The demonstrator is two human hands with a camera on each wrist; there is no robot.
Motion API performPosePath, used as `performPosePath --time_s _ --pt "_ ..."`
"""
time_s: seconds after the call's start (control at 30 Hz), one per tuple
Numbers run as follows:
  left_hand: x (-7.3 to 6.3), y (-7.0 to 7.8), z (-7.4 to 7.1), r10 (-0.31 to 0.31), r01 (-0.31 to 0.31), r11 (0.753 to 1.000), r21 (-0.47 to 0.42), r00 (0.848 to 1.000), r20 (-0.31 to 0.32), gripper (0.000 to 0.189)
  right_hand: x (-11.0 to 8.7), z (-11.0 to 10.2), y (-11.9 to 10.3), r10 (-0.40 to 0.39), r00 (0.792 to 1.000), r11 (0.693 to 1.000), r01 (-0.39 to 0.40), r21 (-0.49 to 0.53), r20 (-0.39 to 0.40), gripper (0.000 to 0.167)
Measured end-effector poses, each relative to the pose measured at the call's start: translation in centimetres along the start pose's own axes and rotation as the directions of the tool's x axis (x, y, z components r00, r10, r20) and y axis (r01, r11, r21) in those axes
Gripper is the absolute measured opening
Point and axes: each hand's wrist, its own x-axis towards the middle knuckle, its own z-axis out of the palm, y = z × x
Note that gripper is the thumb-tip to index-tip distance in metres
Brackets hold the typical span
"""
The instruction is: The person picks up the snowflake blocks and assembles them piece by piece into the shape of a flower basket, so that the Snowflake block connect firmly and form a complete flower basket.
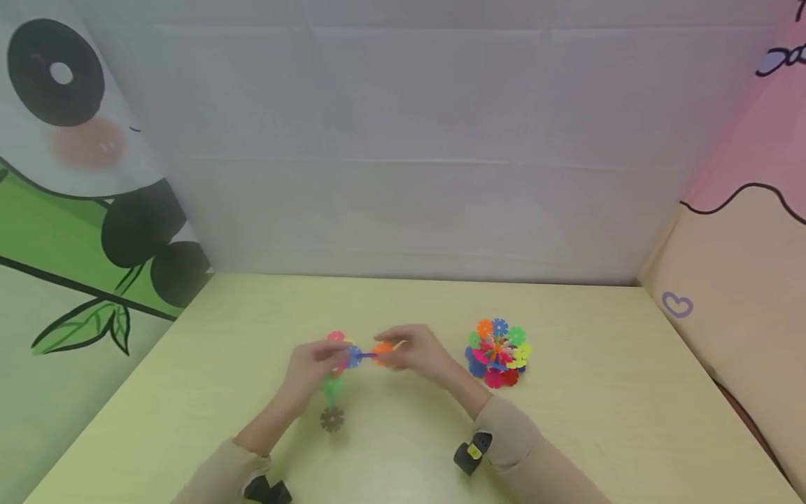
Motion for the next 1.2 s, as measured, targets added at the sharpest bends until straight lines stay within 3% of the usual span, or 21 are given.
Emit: performPosePath --time_s 0.1,0.27,0.43,0.7,0.87,0.93,1.07,1.2 --pt "0.5 -0.6 -1.8 -0.034 0.033 0.999 -0.011 0.998 -0.049 0.017 1.5 0.0 0.8 -0.041 0.998 0.998 0.043 -0.045 0.038 0.035" --pt "1.0 -1.0 -5.2 -0.080 0.080 0.997 -0.002 0.990 -0.120 0.022 5.1 0.7 2.8 -0.070 0.997 0.982 0.074 -0.172 0.033 0.035" --pt "0.9 -0.9 -7.2 -0.102 0.106 0.994 0.021 0.983 -0.150 0.025 9.0 2.2 5.5 -0.031 0.994 0.951 0.060 -0.304 0.100 0.034" --pt "0.3 -0.5 -7.5 -0.113 0.115 0.993 0.008 0.984 -0.135 0.027 11.1 4.3 5.8 0.061 0.995 0.910 -0.025 -0.413 0.074 0.036" --pt "0.2 -0.3 -7.3 -0.116 0.115 0.993 -0.014 0.985 -0.125 0.027 11.2 5.1 5.1 0.066 0.997 0.835 -0.027 -0.550 0.051 0.031" --pt "0.1 -0.2 -7.1 -0.115 0.113 0.993 -0.018 0.986 -0.120 0.026 11.0 5.1 4.7 0.065 0.997 0.818 -0.031 -0.574 0.039 0.030" --pt "0.1 0.0 -6.8 -0.112 0.111 0.994 -0.019 0.987 -0.117 0.025 10.2 4.9 3.9 0.069 0.998 0.824 -0.051 -0.564 0.009 0.028" --pt "0.0 0.2 -6.2 -0.100 0.098 0.995 -0.025 0.989 -0.111 0.023 8.8 4.1 3.0 0.019 1.000 0.833 -0.011 -0.554 0.010 0.026"
